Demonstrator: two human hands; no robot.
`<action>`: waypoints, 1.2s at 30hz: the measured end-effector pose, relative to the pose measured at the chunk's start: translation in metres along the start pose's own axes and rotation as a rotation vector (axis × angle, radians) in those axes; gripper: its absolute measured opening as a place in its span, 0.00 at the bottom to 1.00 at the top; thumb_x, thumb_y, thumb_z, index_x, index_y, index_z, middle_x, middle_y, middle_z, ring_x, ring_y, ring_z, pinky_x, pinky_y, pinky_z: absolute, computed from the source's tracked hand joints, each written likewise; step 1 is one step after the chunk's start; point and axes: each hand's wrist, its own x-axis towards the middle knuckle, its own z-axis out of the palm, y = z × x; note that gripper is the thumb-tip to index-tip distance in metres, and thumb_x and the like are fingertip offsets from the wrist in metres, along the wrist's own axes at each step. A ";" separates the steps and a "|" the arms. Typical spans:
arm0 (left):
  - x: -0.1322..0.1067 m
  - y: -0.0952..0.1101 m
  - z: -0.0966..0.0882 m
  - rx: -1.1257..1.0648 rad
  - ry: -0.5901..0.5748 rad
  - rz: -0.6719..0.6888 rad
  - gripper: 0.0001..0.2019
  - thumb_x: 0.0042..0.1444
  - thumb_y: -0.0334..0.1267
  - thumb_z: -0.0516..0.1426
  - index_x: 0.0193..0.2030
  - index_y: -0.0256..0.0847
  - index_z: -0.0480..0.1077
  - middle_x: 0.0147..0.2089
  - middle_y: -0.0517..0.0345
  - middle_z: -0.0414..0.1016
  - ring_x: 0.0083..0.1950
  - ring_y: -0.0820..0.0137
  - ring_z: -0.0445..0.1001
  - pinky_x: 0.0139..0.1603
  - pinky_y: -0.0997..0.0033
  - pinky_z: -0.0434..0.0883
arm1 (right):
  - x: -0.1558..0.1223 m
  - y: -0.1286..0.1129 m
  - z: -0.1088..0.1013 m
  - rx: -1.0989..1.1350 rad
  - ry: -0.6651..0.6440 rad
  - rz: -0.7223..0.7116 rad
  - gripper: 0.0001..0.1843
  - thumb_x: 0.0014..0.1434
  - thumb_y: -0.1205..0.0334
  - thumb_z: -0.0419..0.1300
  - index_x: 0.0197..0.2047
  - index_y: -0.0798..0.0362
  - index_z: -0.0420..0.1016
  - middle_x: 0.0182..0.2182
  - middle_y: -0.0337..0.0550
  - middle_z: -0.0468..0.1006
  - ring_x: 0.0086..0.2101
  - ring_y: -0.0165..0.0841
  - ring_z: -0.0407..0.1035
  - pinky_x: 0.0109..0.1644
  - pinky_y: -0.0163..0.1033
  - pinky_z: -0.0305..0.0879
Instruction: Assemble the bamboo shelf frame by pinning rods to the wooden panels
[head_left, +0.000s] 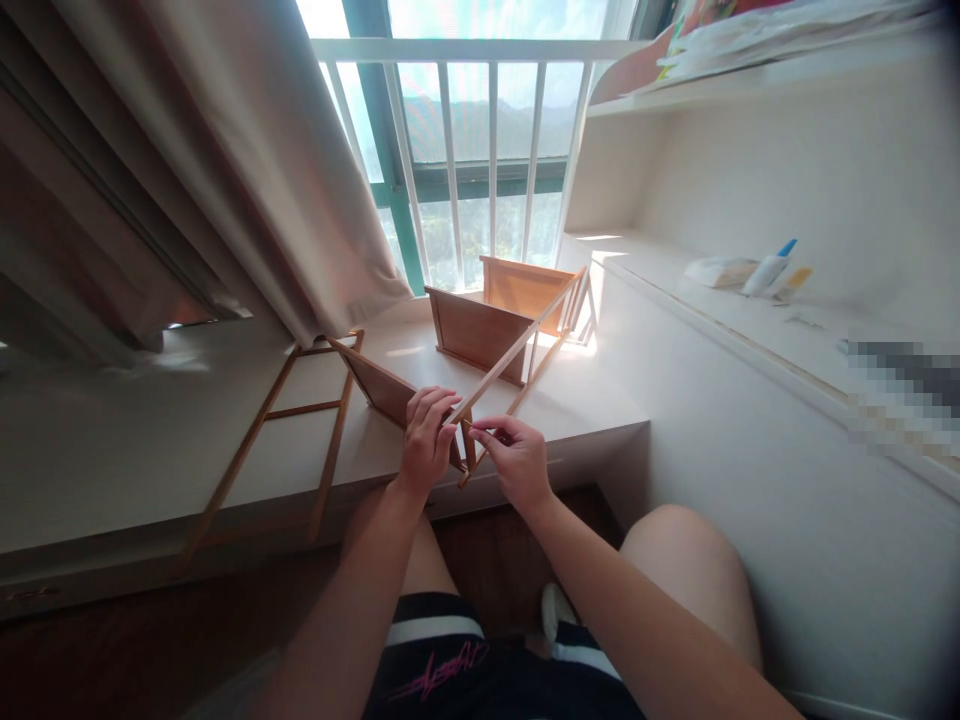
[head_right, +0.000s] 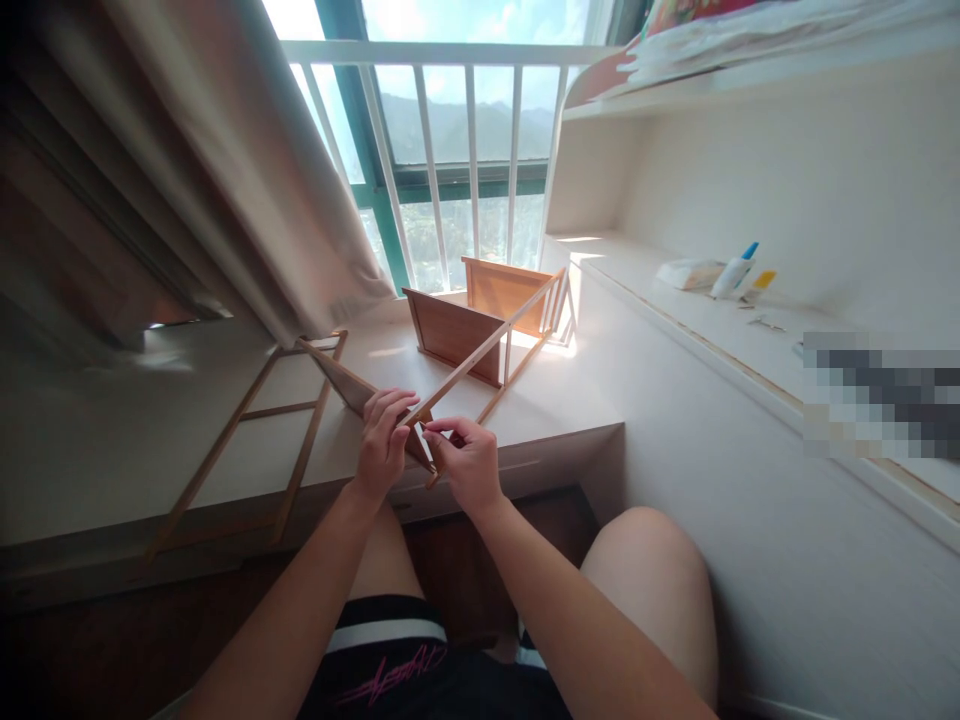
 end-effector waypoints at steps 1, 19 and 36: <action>0.000 0.000 0.001 0.002 0.004 0.001 0.20 0.70 0.46 0.44 0.56 0.39 0.69 0.58 0.45 0.72 0.66 0.60 0.62 0.70 0.50 0.58 | 0.003 0.001 0.002 -0.014 0.005 -0.009 0.12 0.57 0.53 0.66 0.36 0.54 0.83 0.22 0.37 0.74 0.23 0.28 0.60 0.29 0.35 0.59; 0.002 0.001 0.002 0.012 -0.008 0.017 0.19 0.70 0.41 0.43 0.59 0.39 0.67 0.61 0.46 0.71 0.67 0.60 0.62 0.70 0.49 0.58 | 0.010 0.000 0.006 -0.026 0.031 -0.075 0.04 0.56 0.61 0.67 0.34 0.52 0.83 0.29 0.40 0.82 0.26 0.31 0.68 0.34 0.37 0.65; 0.003 -0.001 0.000 0.006 -0.040 0.022 0.21 0.70 0.44 0.43 0.63 0.39 0.65 0.63 0.46 0.69 0.69 0.59 0.59 0.71 0.49 0.57 | 0.021 0.008 0.015 0.089 -0.005 0.025 0.07 0.53 0.58 0.68 0.33 0.52 0.82 0.26 0.39 0.80 0.26 0.31 0.66 0.31 0.37 0.63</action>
